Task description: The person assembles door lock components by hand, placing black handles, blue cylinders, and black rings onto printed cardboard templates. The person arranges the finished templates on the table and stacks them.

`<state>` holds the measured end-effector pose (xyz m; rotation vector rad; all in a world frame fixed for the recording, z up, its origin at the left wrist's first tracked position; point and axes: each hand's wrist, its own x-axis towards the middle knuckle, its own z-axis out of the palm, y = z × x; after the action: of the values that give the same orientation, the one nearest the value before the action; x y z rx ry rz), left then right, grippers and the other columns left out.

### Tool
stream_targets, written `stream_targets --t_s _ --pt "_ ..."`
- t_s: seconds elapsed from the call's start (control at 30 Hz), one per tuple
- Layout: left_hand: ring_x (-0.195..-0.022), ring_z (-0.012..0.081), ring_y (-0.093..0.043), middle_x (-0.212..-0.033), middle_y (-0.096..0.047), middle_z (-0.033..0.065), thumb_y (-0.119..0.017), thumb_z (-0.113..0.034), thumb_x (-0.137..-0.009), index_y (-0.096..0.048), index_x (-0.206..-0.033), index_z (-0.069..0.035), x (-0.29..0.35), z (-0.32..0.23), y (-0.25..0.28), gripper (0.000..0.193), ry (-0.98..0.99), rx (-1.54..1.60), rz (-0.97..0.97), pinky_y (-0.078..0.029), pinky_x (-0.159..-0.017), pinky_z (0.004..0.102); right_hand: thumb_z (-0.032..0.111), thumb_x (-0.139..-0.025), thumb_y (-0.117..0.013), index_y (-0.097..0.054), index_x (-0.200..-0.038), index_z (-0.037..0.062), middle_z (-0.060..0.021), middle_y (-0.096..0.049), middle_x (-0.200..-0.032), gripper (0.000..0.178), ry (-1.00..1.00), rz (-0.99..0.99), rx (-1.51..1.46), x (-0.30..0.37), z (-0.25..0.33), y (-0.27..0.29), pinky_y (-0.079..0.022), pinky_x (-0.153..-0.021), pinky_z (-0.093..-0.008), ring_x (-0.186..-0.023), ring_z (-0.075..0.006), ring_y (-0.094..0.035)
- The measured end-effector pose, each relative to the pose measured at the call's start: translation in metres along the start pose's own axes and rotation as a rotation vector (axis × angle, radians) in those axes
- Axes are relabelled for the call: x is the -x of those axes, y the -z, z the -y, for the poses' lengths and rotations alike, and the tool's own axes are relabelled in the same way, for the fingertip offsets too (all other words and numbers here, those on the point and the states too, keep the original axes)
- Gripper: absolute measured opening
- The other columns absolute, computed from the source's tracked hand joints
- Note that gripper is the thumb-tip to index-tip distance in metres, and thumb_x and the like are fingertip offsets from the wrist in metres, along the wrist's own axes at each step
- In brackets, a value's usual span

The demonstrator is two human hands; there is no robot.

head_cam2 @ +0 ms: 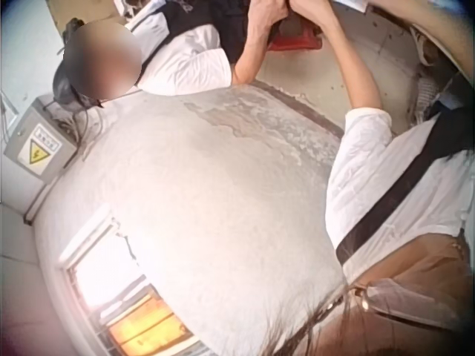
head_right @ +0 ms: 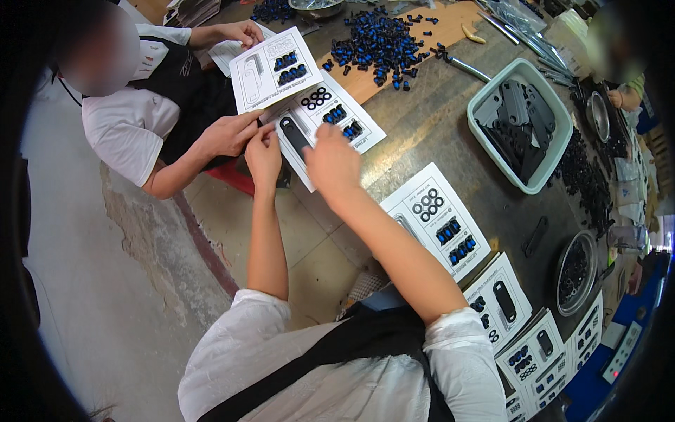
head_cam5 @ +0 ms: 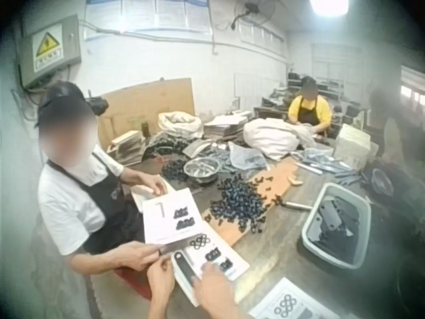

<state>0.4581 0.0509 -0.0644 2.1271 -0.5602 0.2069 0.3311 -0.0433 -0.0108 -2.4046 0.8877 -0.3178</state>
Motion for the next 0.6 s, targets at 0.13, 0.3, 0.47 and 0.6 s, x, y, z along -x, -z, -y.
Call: stream_targets --t_s 0.13,0.3,0.47,0.6 --pt "-0.072 0.0231 -0.065 -0.095 -0.067 0.0171 -0.06 -0.008 -0.09 -0.056 -0.119 0.011 0.025 0.026 -0.006 0.035 0.004 0.0 -0.078 -0.053 -0.072 0.0322 0.014 -0.09 -0.057 -0.053 -0.122 0.002 -0.0201 -0.061 -0.112 0.034 0.038 -0.181 -0.057 -0.013 -0.068 0.022 -0.046 -0.09 -0.0476 -0.106 -0.0385 -0.057" --pt "-0.08 0.0082 -0.06 -0.097 -0.064 0.0029 -0.057 -0.005 -0.092 -0.049 -0.133 0.002 0.037 0.022 -0.005 0.042 0.468 0.697 0.312 -0.049 -0.066 0.02 0.006 -0.092 -0.046 -0.05 -0.131 0.0029 -0.0223 -0.062 -0.118 0.039 -0.023 -0.064 -0.117 -0.015 -0.085 0.026 -0.044 -0.096 -0.0457 -0.112 -0.0401 -0.055" --pt "-0.081 0.0063 -0.06 -0.095 -0.064 0.0005 -0.059 -0.001 -0.089 -0.046 -0.136 -0.003 0.048 0.018 0.008 0.049 0.528 0.716 0.337 -0.047 -0.063 0.0191 0.0 -0.085 -0.049 -0.055 -0.123 0.0029 -0.0174 -0.068 -0.107 0.039 -0.051 -0.142 -0.21 -0.022 -0.099 0.024 -0.049 -0.088 -0.0435 -0.1 -0.0373 -0.063" --pt "-0.081 0.0073 -0.06 -0.097 -0.064 -0.0008 -0.06 -0.001 -0.089 -0.045 -0.137 -0.006 0.068 0.016 0.024 0.05 0.601 0.682 0.297 -0.047 -0.061 0.0192 -0.004 -0.077 -0.058 -0.061 -0.115 0.001 -0.0196 -0.068 -0.103 0.038 -0.174 -0.036 -0.206 -0.009 -0.085 0.034 -0.05 -0.085 -0.0433 -0.099 -0.0373 -0.064"
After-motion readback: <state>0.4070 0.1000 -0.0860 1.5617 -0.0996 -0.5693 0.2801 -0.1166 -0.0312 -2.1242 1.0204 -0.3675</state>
